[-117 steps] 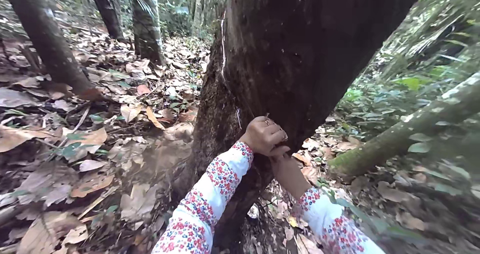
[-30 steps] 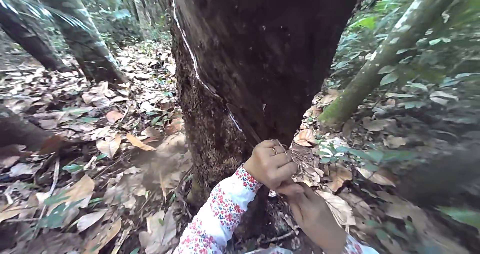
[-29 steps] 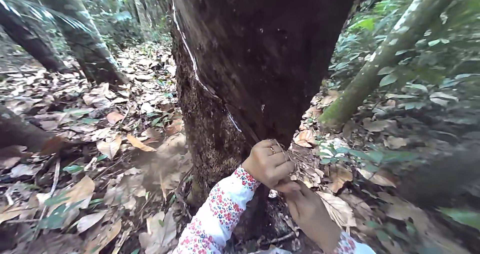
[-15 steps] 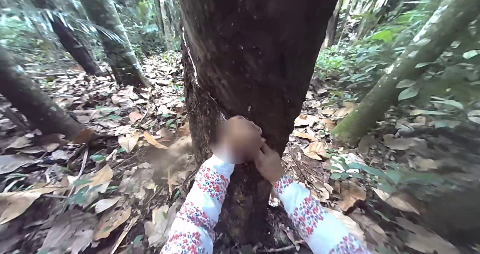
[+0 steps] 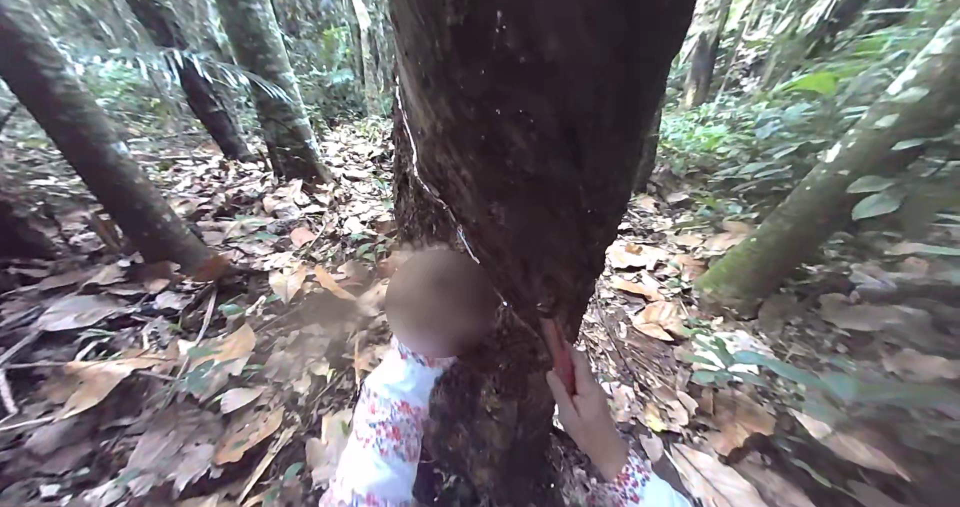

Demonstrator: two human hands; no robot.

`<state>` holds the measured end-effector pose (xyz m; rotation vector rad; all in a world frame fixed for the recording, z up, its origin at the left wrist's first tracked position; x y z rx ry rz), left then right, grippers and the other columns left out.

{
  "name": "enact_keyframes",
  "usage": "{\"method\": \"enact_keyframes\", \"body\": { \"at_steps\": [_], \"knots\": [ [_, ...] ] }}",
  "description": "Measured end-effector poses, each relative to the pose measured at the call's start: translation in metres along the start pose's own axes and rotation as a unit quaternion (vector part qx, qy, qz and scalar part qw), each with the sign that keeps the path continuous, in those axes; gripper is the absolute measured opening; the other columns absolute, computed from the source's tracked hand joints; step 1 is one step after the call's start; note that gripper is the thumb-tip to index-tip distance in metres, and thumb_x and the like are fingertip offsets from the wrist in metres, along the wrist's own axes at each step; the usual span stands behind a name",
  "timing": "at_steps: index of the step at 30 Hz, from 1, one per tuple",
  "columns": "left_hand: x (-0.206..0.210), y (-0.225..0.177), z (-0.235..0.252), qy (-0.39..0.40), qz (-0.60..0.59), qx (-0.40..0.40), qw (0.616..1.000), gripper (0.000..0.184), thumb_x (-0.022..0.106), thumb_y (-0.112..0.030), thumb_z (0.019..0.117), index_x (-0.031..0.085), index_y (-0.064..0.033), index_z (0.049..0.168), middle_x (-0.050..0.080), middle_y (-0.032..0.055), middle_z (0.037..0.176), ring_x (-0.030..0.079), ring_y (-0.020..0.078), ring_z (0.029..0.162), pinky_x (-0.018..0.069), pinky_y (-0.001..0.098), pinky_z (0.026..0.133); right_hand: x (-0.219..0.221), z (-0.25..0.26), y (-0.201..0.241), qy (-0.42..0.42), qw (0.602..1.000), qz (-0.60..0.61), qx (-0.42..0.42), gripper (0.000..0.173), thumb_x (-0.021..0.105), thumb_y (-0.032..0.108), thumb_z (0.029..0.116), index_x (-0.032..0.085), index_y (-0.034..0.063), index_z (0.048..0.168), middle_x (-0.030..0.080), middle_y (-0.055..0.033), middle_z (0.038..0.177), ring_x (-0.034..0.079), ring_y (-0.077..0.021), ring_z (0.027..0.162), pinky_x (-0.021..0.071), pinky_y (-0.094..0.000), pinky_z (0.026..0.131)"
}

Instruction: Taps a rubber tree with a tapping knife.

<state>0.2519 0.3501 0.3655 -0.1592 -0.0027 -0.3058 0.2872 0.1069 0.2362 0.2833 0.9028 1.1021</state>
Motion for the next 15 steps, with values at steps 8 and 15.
{"method": "enact_keyframes", "body": {
  "at_steps": [8,15],
  "knots": [
    [0.091,0.074,0.019,0.115,0.071,-0.061,0.989,0.026,0.07,-0.014,0.0884,0.075,0.0058,0.105,0.074,0.0261,0.106,0.072,0.0445,0.099,0.0528,0.0601,0.092,-0.025,-0.03,-0.006,-0.037,0.999,0.018,-0.013,0.048,0.058,0.021,0.0929,0.059,-0.0125,0.127,0.07,-0.0178,0.092,0.064,-0.0052,0.072,0.0526,-0.0165,0.07],
    [0.082,0.055,0.003,0.186,0.011,-0.047,0.981,0.021,0.067,-0.008,0.0885,0.073,0.0084,0.099,0.074,0.0264,0.102,0.072,0.0444,0.099,0.0541,0.0614,0.091,-0.015,-0.034,-0.005,0.001,0.999,0.037,-0.029,0.049,0.061,0.024,0.0926,0.06,-0.009,0.129,0.071,-0.0171,0.093,0.065,-0.006,0.075,0.0536,-0.0172,0.072]
  ]
}}
Point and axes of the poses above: each hand's wrist, its own z-axis towards the middle knuckle, its own x-axis out of the palm, y = z × x, the point moved 9 cm from there along z, towards the middle knuckle
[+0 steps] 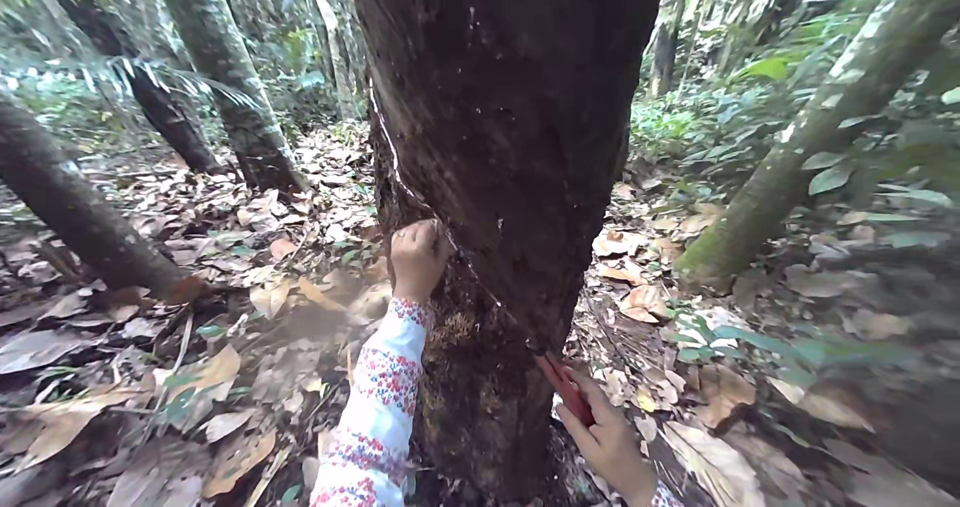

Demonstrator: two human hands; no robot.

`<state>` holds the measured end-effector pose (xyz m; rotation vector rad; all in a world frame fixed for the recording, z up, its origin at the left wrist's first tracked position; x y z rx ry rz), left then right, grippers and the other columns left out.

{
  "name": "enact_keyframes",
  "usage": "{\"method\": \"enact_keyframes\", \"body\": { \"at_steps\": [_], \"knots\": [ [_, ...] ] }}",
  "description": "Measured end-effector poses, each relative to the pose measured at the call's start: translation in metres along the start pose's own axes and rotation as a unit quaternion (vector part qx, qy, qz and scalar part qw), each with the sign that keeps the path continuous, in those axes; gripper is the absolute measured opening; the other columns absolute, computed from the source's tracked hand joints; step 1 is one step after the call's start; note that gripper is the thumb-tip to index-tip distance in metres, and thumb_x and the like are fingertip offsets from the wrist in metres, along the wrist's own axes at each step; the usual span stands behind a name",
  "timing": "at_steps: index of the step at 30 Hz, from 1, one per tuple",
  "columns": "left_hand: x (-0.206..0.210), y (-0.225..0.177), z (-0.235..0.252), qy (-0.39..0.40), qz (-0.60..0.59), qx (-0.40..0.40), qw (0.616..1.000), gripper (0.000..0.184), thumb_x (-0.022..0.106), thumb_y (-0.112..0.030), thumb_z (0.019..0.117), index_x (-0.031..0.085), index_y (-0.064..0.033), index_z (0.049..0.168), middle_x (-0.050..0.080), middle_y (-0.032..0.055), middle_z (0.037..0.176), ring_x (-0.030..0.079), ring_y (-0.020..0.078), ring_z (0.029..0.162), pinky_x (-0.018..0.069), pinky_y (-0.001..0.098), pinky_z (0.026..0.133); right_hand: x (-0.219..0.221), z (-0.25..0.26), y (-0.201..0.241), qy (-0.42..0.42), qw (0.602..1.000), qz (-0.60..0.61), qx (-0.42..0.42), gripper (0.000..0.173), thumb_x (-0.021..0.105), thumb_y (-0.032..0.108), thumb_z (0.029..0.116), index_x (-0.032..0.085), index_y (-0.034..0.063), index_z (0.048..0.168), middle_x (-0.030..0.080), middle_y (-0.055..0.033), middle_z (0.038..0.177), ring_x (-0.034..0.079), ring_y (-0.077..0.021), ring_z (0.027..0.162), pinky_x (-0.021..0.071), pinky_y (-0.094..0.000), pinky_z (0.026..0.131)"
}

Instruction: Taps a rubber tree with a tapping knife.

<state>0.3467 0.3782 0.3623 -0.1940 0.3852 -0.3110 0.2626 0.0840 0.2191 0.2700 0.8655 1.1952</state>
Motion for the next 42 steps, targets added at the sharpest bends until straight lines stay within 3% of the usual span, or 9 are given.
{"method": "enact_keyframes", "body": {
  "at_steps": [6,17,24,26,29,32,35,38,42],
  "knots": [
    [-0.014,0.014,-0.011,-0.044,0.003,-0.029,0.999,0.022,0.071,-0.01,0.087,0.074,0.0069,0.101,0.075,0.0261,0.101,0.073,0.0451,0.096,0.0551,0.0618,0.087,0.012,0.019,0.007,-0.007,1.0,0.03,-0.008,0.045,0.061,0.026,0.0934,0.064,-0.0084,0.123,0.072,-0.0142,0.093,0.064,0.0002,0.077,0.0519,-0.0128,0.074],
    [0.01,0.009,0.033,0.039,0.079,0.023,0.996,0.021,0.062,-0.005,0.0915,0.073,0.0073,0.105,0.075,0.0258,0.103,0.074,0.0436,0.098,0.0548,0.0608,0.088,0.011,0.027,0.003,-0.025,0.997,0.072,0.021,0.042,0.063,0.024,0.0925,0.064,-0.0076,0.12,0.07,-0.0059,0.089,0.059,0.0091,0.074,0.0501,-0.0082,0.07],
    [0.007,-0.014,-0.037,0.074,-0.02,0.038,0.996,0.021,0.069,-0.015,0.0923,0.075,0.0044,0.092,0.076,0.0209,0.093,0.075,0.039,0.09,0.0577,0.0584,0.084,0.001,0.032,-0.006,-0.021,0.998,0.056,0.037,0.045,0.06,0.024,0.095,0.061,-0.0104,0.124,0.069,-0.0082,0.091,0.059,0.0066,0.07,0.0518,-0.0111,0.066],
    [-0.01,-0.023,-0.057,0.02,-0.032,0.046,0.998,0.025,0.07,-0.021,0.09,0.074,0.0018,0.081,0.076,0.0175,0.081,0.076,0.0338,0.078,0.0597,0.0522,0.077,0.003,0.041,0.0,-0.001,1.0,0.017,0.013,0.051,0.056,0.023,0.0955,0.058,-0.013,0.131,0.072,-0.017,0.105,0.065,-0.0003,0.083,0.0525,-0.0145,0.077],
    [-0.04,-0.059,-0.071,-0.113,-0.066,0.108,0.986,0.022,0.059,-0.022,0.0985,0.065,-0.0082,0.084,0.068,0.0093,0.074,0.067,0.0223,0.075,0.054,0.0357,0.087,0.017,0.056,0.008,0.053,0.998,-0.035,-0.013,0.055,0.055,0.016,0.0959,0.051,-0.0117,0.143,0.069,-0.0255,0.125,0.072,-0.0229,0.105,0.0561,-0.0337,0.092],
    [-0.042,-0.104,-0.067,-0.121,-0.115,0.216,0.962,0.023,0.049,-0.025,0.1046,0.063,-0.0134,0.091,0.065,0.0042,0.078,0.065,0.0187,0.084,0.0486,0.0314,0.097,0.039,0.07,0.007,0.098,0.992,-0.075,0.006,0.053,0.056,0.012,0.0975,0.05,-0.0057,0.147,0.07,-0.0263,0.12,0.073,-0.0415,0.099,0.0582,-0.0567,0.085],
    [-0.01,-0.123,-0.061,-0.067,-0.123,0.295,0.945,0.034,0.047,-0.033,0.1025,0.07,-0.012,0.088,0.071,0.0057,0.079,0.069,0.0216,0.081,0.0519,0.0349,0.092,0.055,0.075,0.002,0.094,0.986,-0.139,0.022,0.041,0.057,0.012,0.0987,0.062,-0.0029,0.137,0.073,-0.0263,0.105,0.073,-0.0443,0.086,0.0587,-0.0595,0.073],
    [0.02,-0.123,-0.066,-0.055,-0.091,0.312,0.944,0.045,0.043,-0.044,0.1015,0.07,-0.0132,0.082,0.07,0.0044,0.073,0.068,0.0224,0.073,0.0524,0.0367,0.084,0.067,0.067,-0.005,0.127,0.975,-0.171,0.065,0.038,0.057,0.01,0.0992,0.063,-0.0046,0.134,0.07,-0.03,0.116,0.073,-0.0475,0.093,0.0582,-0.0612,0.077],
    [0.022,-0.136,-0.077,-0.054,-0.108,0.325,0.938,0.051,0.04,-0.049,0.1006,0.068,-0.0135,0.077,0.067,0.0038,0.068,0.065,0.0217,0.067,0.0518,0.0366,0.079,0.061,0.049,-0.009,0.149,0.968,-0.17,0.109,0.037,0.058,0.008,0.0985,0.062,-0.008,0.131,0.071,-0.0298,0.108,0.072,-0.0466,0.092,0.0572,-0.0613,0.08]
  ]
}}
Point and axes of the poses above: each hand's wrist, its own z-axis towards the middle knuckle, its own x-axis out of the palm, y = z × x, the point moved 9 cm from there along z, towards the middle knuckle
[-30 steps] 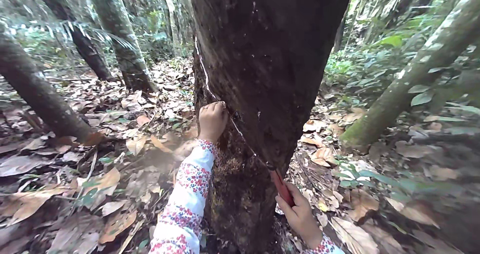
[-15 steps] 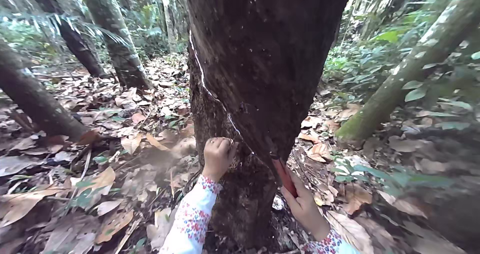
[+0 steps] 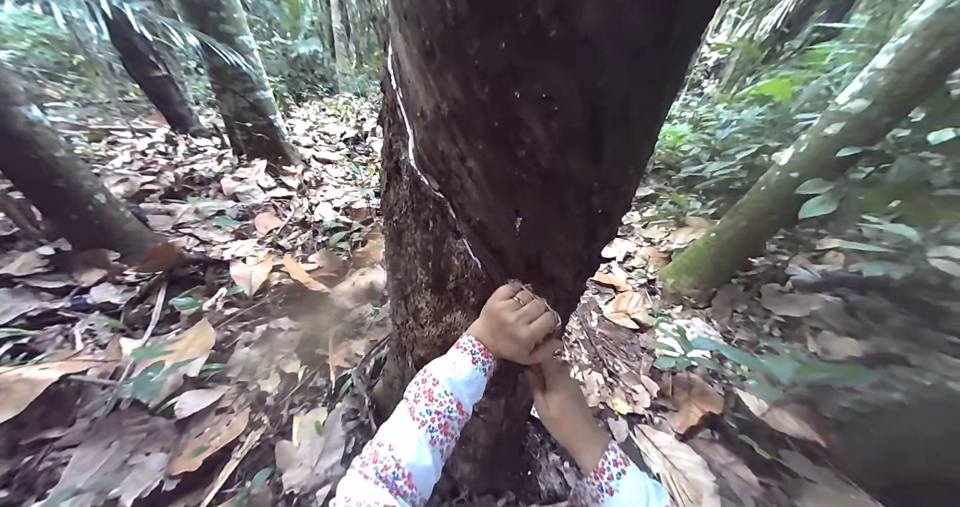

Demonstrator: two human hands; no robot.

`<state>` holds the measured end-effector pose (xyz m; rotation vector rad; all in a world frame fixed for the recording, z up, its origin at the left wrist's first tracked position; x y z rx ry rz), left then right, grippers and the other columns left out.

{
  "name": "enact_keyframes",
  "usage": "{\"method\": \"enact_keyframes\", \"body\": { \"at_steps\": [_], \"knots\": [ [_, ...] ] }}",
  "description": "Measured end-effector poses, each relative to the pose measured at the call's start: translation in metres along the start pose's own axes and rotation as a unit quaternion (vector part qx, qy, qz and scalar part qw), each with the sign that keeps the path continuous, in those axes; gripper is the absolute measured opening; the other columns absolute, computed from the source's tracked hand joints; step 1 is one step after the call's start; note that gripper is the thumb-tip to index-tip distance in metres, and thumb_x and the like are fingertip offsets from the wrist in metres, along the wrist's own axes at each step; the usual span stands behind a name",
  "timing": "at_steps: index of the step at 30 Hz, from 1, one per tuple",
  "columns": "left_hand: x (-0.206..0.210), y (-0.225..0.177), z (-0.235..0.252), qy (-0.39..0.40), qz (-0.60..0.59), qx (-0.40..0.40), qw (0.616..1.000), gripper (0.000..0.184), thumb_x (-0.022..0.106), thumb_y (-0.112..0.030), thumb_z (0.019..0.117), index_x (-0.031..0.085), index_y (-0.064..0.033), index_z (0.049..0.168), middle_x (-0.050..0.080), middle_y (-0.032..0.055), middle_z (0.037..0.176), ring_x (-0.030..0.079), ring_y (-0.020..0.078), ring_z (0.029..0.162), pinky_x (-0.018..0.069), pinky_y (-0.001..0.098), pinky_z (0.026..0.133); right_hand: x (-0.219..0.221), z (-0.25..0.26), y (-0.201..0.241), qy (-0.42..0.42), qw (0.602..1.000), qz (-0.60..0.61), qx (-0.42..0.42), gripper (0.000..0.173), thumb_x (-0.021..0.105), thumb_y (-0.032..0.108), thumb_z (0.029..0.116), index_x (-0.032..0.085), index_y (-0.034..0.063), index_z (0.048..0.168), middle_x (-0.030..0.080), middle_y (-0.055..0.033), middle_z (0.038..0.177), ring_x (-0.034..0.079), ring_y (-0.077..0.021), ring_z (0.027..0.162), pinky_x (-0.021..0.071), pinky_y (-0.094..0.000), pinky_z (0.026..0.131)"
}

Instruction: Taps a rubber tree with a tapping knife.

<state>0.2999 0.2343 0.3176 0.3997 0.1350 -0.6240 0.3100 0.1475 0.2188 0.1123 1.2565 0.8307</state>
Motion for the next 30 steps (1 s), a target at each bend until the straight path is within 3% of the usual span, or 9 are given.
{"method": "enact_keyframes", "body": {
  "at_steps": [5,8,10,12,15,19,24,30],
  "knots": [
    [0.002,0.013,0.007,-0.028,-0.014,-0.02,0.999,0.057,0.034,-0.048,0.1045,0.067,-0.0121,0.076,0.066,0.0053,0.065,0.065,0.0223,0.065,0.0526,0.0363,0.079,-0.006,0.013,0.001,0.028,1.0,-0.01,0.008,0.04,0.055,0.011,0.1019,0.058,-0.0042,0.138,0.07,-0.0291,0.117,0.072,-0.0463,0.098,0.0572,-0.0603,0.083],
    [0.01,-0.016,0.001,-0.01,-0.03,-0.04,0.999,0.056,0.035,-0.048,0.1045,0.067,-0.013,0.075,0.067,0.0049,0.065,0.066,0.0218,0.065,0.0539,0.0373,0.08,-0.011,-0.009,-0.022,0.109,0.992,-0.023,0.055,0.038,0.052,0.016,0.105,0.059,-0.001,0.138,0.069,-0.0278,0.119,0.07,-0.0459,0.103,0.0544,-0.0609,0.089],
    [0.015,-0.029,0.001,-0.016,-0.025,-0.037,0.999,0.051,0.04,-0.045,0.1017,0.065,-0.0135,0.071,0.064,0.0039,0.062,0.063,0.0209,0.061,0.0526,0.0357,0.075,-0.016,-0.019,-0.035,0.099,0.994,-0.024,0.043,0.036,0.054,0.016,0.1037,0.062,-0.0015,0.134,0.071,-0.0275,0.112,0.072,-0.0461,0.097,0.0559,-0.0618,0.084],
    [0.014,-0.023,0.005,-0.031,-0.019,-0.053,0.998,0.05,0.04,-0.043,0.1028,0.065,-0.013,0.071,0.064,0.0042,0.062,0.064,0.0209,0.062,0.0531,0.0355,0.077,-0.02,-0.012,-0.035,0.071,0.997,-0.023,0.004,0.039,0.056,0.015,0.1015,0.061,-0.0006,0.137,0.072,-0.0274,0.106,0.072,-0.0464,0.09,0.0572,-0.0623,0.077],
    [0.022,-0.01,0.007,-0.04,0.009,-0.068,0.997,0.051,0.039,-0.041,0.1049,0.066,-0.0122,0.074,0.065,0.0048,0.063,0.064,0.0216,0.064,0.0526,0.0354,0.079,-0.015,0.012,-0.04,0.137,0.99,-0.025,0.011,0.044,0.053,0.018,0.1048,0.053,0.0018,0.146,0.069,-0.0286,0.117,0.07,-0.0473,0.1,0.0546,-0.0627,0.086],
    [0.047,-0.046,-0.007,0.015,-0.004,-0.077,0.997,0.044,0.045,-0.039,0.0995,0.068,-0.0126,0.073,0.068,0.0052,0.066,0.067,0.0221,0.065,0.0548,0.0384,0.078,-0.012,-0.015,-0.081,0.209,0.977,-0.005,0.051,0.044,0.053,0.021,0.1058,0.052,0.0017,0.146,0.067,-0.0275,0.122,0.068,-0.0453,0.108,0.0517,-0.062,0.095],
    [0.058,-0.075,0.007,-0.012,0.005,-0.119,0.993,0.052,0.04,-0.043,0.1022,0.064,-0.0124,0.069,0.064,0.0042,0.061,0.063,0.0195,0.06,0.0534,0.0337,0.075,-0.059,-0.037,-0.097,0.122,0.99,0.016,-0.063,0.042,0.058,0.016,0.0978,0.063,-0.0032,0.134,0.072,-0.0267,0.107,0.072,-0.0459,0.092,0.0558,-0.0649,0.078],
    [0.08,-0.071,0.004,-0.013,0.056,-0.15,0.987,0.052,0.041,-0.043,0.1011,0.064,-0.0122,0.066,0.066,0.0046,0.062,0.065,0.0191,0.06,0.0543,0.0333,0.073,-0.061,-0.016,-0.119,0.203,0.976,-0.021,-0.079,0.045,0.055,0.018,0.1031,0.056,0.005,0.146,0.071,-0.0282,0.111,0.071,-0.0491,0.093,0.0547,-0.066,0.079]
  ]
}}
Point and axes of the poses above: each hand's wrist, its own z-axis towards the middle knuckle, its own x-axis out of the palm, y = z × x, the point moved 9 cm from there along z, towards the middle knuckle
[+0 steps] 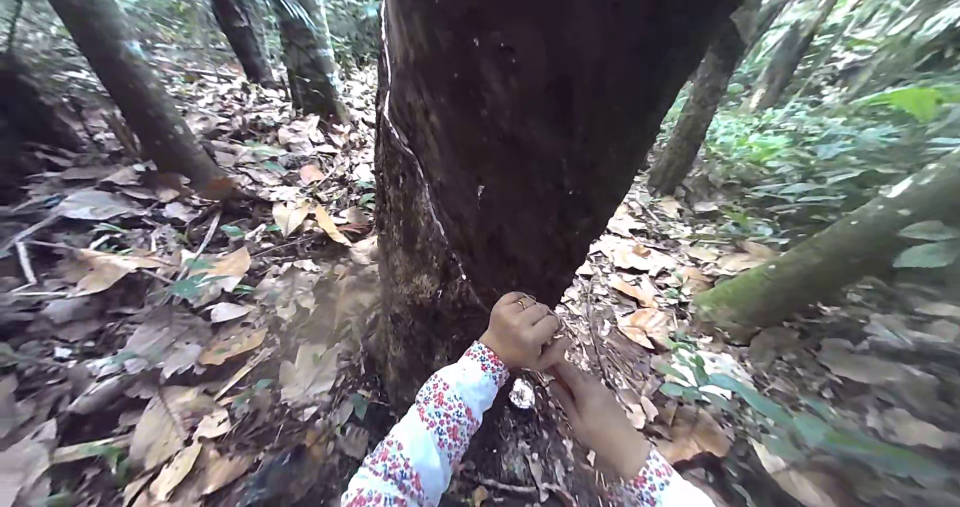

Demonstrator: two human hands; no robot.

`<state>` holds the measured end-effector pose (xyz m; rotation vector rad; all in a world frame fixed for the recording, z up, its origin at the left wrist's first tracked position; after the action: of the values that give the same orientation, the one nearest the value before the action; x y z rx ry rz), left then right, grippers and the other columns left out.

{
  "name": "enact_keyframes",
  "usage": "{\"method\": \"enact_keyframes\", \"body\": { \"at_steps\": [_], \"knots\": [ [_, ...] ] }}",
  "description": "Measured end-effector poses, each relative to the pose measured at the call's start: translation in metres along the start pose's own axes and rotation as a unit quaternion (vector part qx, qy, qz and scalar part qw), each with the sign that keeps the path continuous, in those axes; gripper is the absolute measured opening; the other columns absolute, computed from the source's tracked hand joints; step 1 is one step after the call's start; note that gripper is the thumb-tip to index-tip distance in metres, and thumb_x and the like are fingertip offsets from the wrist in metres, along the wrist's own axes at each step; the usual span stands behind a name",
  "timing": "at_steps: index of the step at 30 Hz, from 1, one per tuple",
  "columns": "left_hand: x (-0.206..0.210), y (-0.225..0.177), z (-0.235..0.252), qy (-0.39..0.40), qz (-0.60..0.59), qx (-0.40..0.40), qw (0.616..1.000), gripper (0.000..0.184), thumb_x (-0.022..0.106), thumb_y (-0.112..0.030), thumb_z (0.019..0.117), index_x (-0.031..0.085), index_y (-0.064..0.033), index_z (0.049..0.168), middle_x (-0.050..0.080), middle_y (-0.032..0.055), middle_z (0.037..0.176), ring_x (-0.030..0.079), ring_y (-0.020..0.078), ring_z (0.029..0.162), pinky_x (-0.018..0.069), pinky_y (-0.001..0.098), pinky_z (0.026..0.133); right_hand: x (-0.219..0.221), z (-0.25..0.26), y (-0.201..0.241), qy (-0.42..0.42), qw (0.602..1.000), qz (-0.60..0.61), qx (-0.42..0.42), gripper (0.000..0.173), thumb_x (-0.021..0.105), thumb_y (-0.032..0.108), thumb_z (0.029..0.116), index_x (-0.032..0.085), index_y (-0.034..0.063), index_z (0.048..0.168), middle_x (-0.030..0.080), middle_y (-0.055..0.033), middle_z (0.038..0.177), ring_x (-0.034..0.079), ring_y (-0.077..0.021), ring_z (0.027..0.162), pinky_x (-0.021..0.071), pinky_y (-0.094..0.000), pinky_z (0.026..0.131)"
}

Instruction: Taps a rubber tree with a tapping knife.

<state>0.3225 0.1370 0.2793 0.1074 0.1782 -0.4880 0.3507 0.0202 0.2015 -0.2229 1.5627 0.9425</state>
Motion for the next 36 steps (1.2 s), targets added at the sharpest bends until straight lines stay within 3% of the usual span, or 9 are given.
{"method": "enact_keyframes", "body": {
  "at_steps": [5,11,14,17,21,25,28,30,36],
  "knots": [
    [0.014,0.003,-0.009,0.008,0.009,0.014,1.0,0.052,0.04,-0.041,0.1019,0.064,-0.0119,0.066,0.065,0.0045,0.06,0.063,0.0189,0.059,0.0536,0.033,0.072,0.011,0.014,-0.013,-0.009,1.0,0.008,-0.004,0.039,0.058,0.016,0.1018,0.062,0.0018,0.138,0.071,-0.0294,0.107,0.071,-0.0493,0.091,0.0554,-0.0647,0.078],
    [0.027,0.007,-0.031,0.057,0.013,0.06,0.997,0.049,0.042,-0.038,0.1028,0.063,-0.012,0.067,0.063,0.0034,0.059,0.062,0.0179,0.055,0.0534,0.0324,0.067,0.049,0.031,-0.028,-0.147,0.984,0.031,-0.094,0.024,0.064,0.01,0.0923,0.073,-0.0047,0.109,0.073,-0.0264,0.091,0.073,-0.0444,0.074,0.0591,-0.0593,0.064],
    [0.027,0.011,-0.035,0.062,0.024,0.071,0.995,0.05,0.043,-0.039,0.1033,0.064,-0.0117,0.067,0.063,0.0039,0.059,0.061,0.0191,0.055,0.0535,0.0333,0.065,0.06,0.041,-0.029,-0.186,0.974,0.035,-0.122,0.022,0.063,0.013,0.0916,0.074,-0.0032,0.102,0.074,-0.0233,0.089,0.074,-0.041,0.073,0.0598,-0.0564,0.063],
    [0.005,0.038,-0.007,0.036,0.059,0.025,0.997,0.05,0.045,-0.044,0.103,0.065,-0.012,0.07,0.066,0.0051,0.062,0.065,0.0215,0.062,0.0541,0.0367,0.075,0.041,0.07,0.007,-0.216,0.964,0.042,-0.149,0.021,0.065,0.01,0.0919,0.073,-0.005,0.103,0.073,-0.025,0.092,0.074,-0.0412,0.073,0.0606,-0.0545,0.063],
    [-0.019,0.058,0.022,0.005,0.072,0.031,0.997,0.059,0.036,-0.047,0.1071,0.065,-0.0107,0.07,0.062,0.0058,0.059,0.063,0.02,0.059,0.0544,0.035,0.073,0.013,0.089,0.054,-0.218,0.956,0.082,-0.179,0.02,0.065,0.01,0.0909,0.073,-0.0069,0.099,0.073,-0.0249,0.091,0.075,-0.0397,0.076,0.0611,-0.0516,0.066],
    [-0.003,0.014,-0.003,0.064,-0.01,0.044,0.997,0.052,0.041,-0.044,0.1048,0.067,-0.012,0.073,0.067,0.0056,0.064,0.066,0.0202,0.063,0.0557,0.0353,0.077,0.019,0.043,0.018,-0.17,0.972,0.076,-0.142,0.017,0.066,0.008,0.0871,0.072,-0.0064,0.093,0.073,-0.025,0.091,0.074,-0.0407,0.073,0.0598,-0.0554,0.063],
    [0.014,-0.008,-0.021,0.076,-0.042,0.074,0.993,0.048,0.045,-0.041,0.1026,0.065,-0.0106,0.071,0.063,0.005,0.06,0.062,0.0197,0.057,0.0543,0.0338,0.068,0.029,0.015,-0.006,-0.154,0.98,0.075,-0.105,0.019,0.063,0.011,0.092,0.072,-0.0046,0.095,0.073,-0.0228,0.089,0.074,-0.0388,0.075,0.0594,-0.0557,0.065],
    [0.017,-0.009,-0.022,0.069,-0.04,0.077,0.994,0.049,0.044,-0.041,0.1024,0.063,-0.0107,0.069,0.06,0.0044,0.058,0.06,0.019,0.055,0.0531,0.0328,0.065,0.03,0.013,-0.009,-0.154,0.98,0.079,-0.095,0.019,0.062,0.011,0.0926,0.073,-0.0045,0.096,0.074,-0.0227,0.09,0.074,-0.0384,0.076,0.06,-0.0551,0.067],
    [0.014,0.0,-0.02,0.067,-0.039,0.075,0.994,0.057,0.036,-0.044,0.1072,0.062,-0.0102,0.069,0.059,0.0046,0.057,0.058,0.0189,0.053,0.0524,0.0322,0.064,0.037,0.021,-0.005,-0.197,0.974,0.048,-0.103,0.02,0.061,0.014,0.0924,0.072,-0.0032,0.093,0.072,-0.0217,0.084,0.073,-0.0376,0.067,0.0591,-0.0522,0.058]
  ]
}}
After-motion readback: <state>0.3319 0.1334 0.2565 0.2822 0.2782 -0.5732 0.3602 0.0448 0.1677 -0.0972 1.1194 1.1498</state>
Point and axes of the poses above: each hand's wrist, its own z-axis towards the middle knuckle, its own x-axis out of the palm, y = z × x, the point moved 9 cm from there along z, towards the middle knuckle
